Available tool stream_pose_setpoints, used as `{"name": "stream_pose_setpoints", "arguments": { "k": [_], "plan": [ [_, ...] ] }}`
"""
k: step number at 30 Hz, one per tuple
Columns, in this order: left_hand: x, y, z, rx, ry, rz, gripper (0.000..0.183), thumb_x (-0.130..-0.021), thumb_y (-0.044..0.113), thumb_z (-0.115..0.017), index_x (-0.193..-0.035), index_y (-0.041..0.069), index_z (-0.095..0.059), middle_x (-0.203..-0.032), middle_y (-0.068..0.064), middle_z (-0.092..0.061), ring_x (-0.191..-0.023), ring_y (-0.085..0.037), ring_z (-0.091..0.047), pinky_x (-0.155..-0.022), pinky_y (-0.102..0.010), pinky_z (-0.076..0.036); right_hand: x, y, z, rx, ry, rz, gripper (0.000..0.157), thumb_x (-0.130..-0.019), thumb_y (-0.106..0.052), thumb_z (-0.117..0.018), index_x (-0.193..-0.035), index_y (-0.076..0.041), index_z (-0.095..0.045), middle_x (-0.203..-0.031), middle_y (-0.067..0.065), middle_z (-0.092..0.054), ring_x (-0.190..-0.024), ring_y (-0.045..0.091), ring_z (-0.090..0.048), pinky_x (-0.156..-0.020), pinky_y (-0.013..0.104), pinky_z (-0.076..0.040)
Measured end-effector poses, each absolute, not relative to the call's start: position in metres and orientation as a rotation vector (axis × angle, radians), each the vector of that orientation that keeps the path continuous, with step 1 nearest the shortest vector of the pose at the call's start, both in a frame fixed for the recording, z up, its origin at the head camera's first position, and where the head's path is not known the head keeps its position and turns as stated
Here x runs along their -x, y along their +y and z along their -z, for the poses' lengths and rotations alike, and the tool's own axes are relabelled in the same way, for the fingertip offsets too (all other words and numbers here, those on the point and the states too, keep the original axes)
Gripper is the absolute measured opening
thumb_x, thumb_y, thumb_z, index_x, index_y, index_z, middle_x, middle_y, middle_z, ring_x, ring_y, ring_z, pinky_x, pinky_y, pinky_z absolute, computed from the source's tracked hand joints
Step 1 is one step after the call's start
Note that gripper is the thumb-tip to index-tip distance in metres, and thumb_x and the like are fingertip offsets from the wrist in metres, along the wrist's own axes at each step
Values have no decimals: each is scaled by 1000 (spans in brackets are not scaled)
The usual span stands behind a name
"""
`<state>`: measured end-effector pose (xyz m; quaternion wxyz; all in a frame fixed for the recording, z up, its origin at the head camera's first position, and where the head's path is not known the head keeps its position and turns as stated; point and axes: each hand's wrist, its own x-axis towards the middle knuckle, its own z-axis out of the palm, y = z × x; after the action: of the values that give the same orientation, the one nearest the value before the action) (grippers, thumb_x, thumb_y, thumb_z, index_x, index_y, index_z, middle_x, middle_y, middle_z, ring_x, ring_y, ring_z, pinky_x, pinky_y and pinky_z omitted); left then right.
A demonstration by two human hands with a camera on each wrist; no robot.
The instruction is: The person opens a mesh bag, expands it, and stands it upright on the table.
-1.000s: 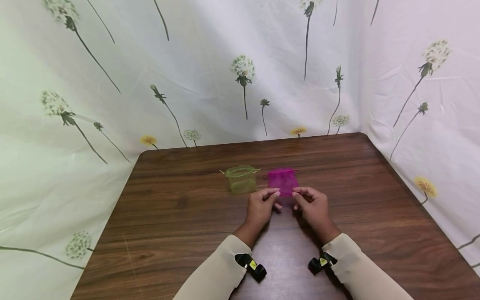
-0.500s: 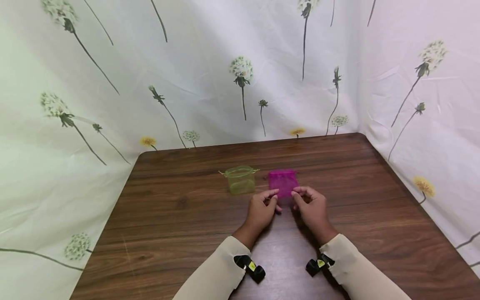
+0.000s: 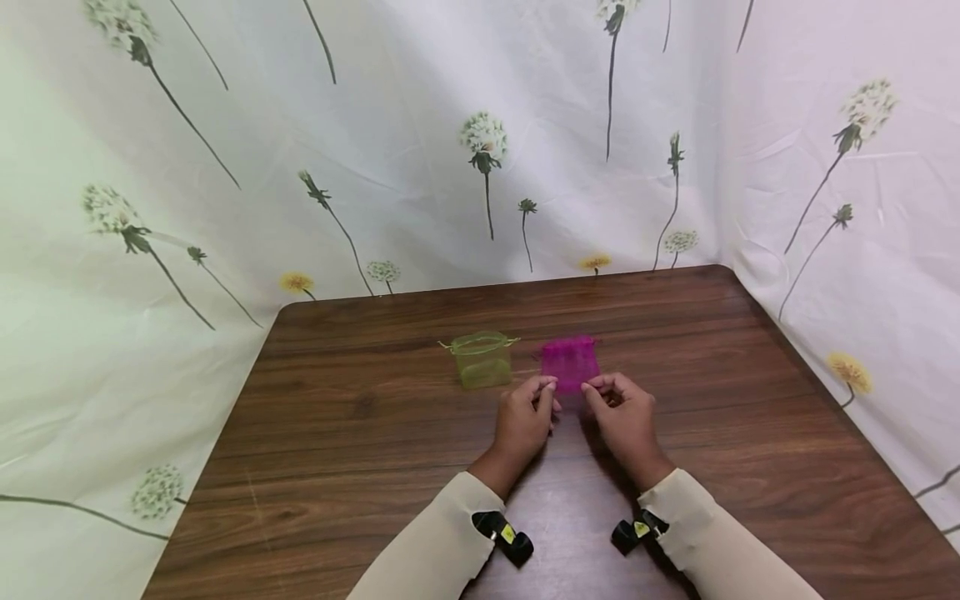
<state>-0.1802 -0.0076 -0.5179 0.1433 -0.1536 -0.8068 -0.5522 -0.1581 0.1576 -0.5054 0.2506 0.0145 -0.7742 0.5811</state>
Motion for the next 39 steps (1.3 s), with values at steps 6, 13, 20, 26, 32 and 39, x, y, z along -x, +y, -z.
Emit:
{"name": "stream_pose_setpoints", "arguments": {
  "k": [6,13,20,26,32,39],
  "plan": [
    [180,-11,520,522,-2266,1431,16,-98,1,-72,-110,-4,-82,-81,-14,-80,-60,-19,-75,-60,-15,-56,158,159,510,-112,-2090,-1600,9,-92,9,-77,-100,5,-79,-86,21,-78,-67,-1,-63,-60,12,-52],
    [178,-10,518,458,-2287,1493,19,-96,-4,-69,-110,-5,-82,-81,-15,-81,-55,-14,-71,-56,-16,-55,159,158,510,-111,-2114,-1549,4,-94,5,-78,-97,4,-80,-78,17,-78,-61,1,-62,-56,13,-50],
    [177,-5,518,396,-2286,1417,16,-100,1,-68,-107,-4,-82,-71,-9,-79,-50,-10,-68,-51,-14,-52,159,158,510,-150,-2132,-1360,5,-92,4,-82,-90,0,-79,-70,11,-77,-59,-2,-60,-55,12,-49],
    [177,-3,521,365,-2273,1095,21,-95,5,-70,-109,5,-85,-77,-4,-82,-65,-18,-78,-62,-31,-62,158,158,509,-226,-2116,-1323,11,-86,11,-76,-95,5,-79,-81,14,-81,-67,-1,-66,-61,10,-54],
    [177,-4,522,392,-2285,936,25,-90,6,-70,-109,6,-87,-94,-9,-86,-80,-24,-83,-67,-40,-64,158,156,508,-210,-2116,-1284,8,-85,11,-77,-90,5,-79,-77,14,-80,-64,1,-66,-61,9,-53],
    [176,0,519,356,-2278,1043,17,-93,3,-72,-103,1,-86,-90,-12,-85,-78,-25,-83,-69,-39,-66,161,156,510,-167,-2144,-1168,8,-86,8,-79,-85,0,-77,-74,11,-79,-62,13,-70,-60,10,-53]
  ]
}}
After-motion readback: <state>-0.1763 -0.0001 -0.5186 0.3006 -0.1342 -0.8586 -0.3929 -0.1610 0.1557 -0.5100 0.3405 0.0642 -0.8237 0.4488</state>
